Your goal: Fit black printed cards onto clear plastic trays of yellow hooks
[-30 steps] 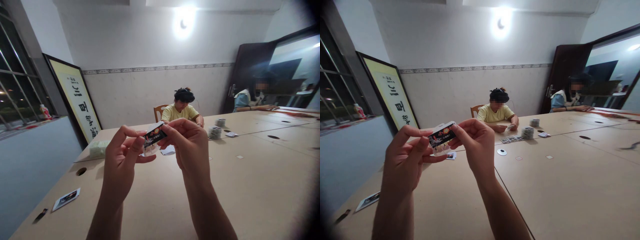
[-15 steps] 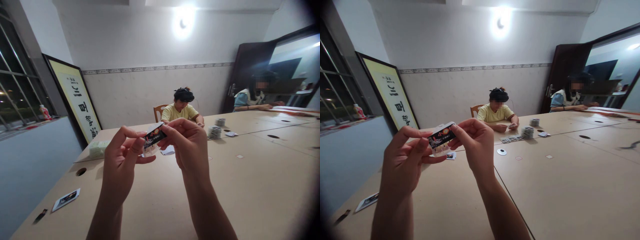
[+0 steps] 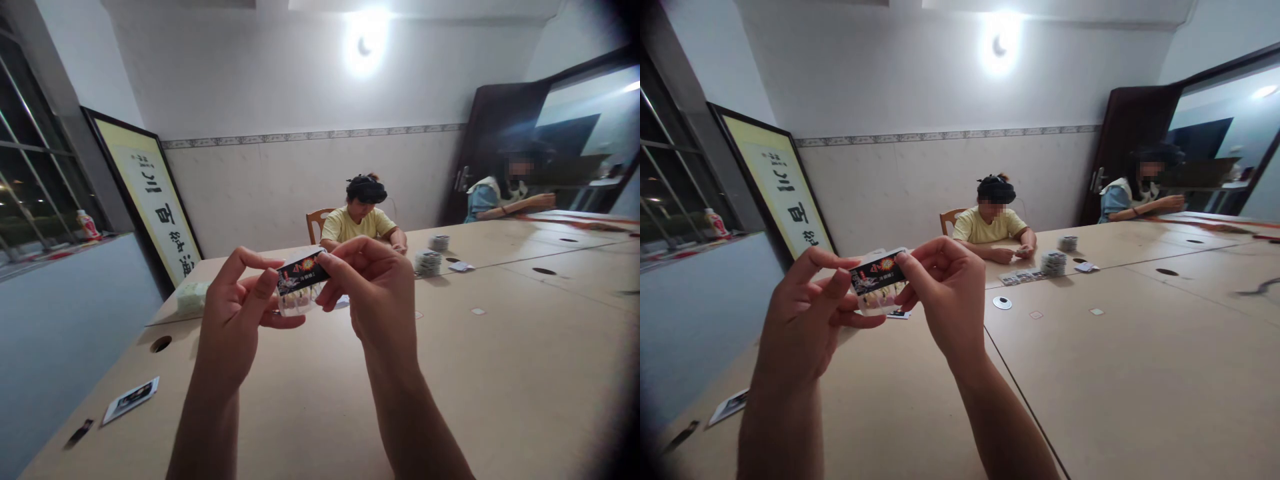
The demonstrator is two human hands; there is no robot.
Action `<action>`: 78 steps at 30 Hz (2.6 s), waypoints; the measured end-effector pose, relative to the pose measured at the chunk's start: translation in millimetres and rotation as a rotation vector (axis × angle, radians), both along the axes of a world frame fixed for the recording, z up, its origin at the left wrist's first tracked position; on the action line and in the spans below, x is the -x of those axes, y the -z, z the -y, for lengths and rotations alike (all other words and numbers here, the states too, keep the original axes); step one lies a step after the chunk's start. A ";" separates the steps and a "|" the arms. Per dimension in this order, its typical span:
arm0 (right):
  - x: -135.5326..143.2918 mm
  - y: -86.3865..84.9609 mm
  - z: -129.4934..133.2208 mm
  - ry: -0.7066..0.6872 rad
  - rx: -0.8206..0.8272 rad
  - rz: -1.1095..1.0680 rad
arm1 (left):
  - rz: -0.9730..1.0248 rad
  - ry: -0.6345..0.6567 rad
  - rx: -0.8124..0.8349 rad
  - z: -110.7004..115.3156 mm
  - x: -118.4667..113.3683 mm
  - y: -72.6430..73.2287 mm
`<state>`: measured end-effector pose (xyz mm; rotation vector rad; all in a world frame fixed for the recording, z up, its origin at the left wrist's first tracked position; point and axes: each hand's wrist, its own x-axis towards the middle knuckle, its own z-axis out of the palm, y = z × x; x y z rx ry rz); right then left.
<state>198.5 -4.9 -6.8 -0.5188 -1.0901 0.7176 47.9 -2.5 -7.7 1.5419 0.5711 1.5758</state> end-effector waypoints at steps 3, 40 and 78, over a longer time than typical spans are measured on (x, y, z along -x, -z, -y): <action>-0.1 -0.9 2.5 -0.006 0.026 0.016 | 0.003 0.002 0.020 -0.8 2.3 -1.4; 42.7 -2.9 2.0 -0.100 0.085 0.003 | -0.115 0.019 0.049 2.5 53.9 -12.2; 31.9 -2.3 -13.9 -0.236 0.092 0.223 | -0.171 -0.190 -0.004 -1.0 39.9 -11.9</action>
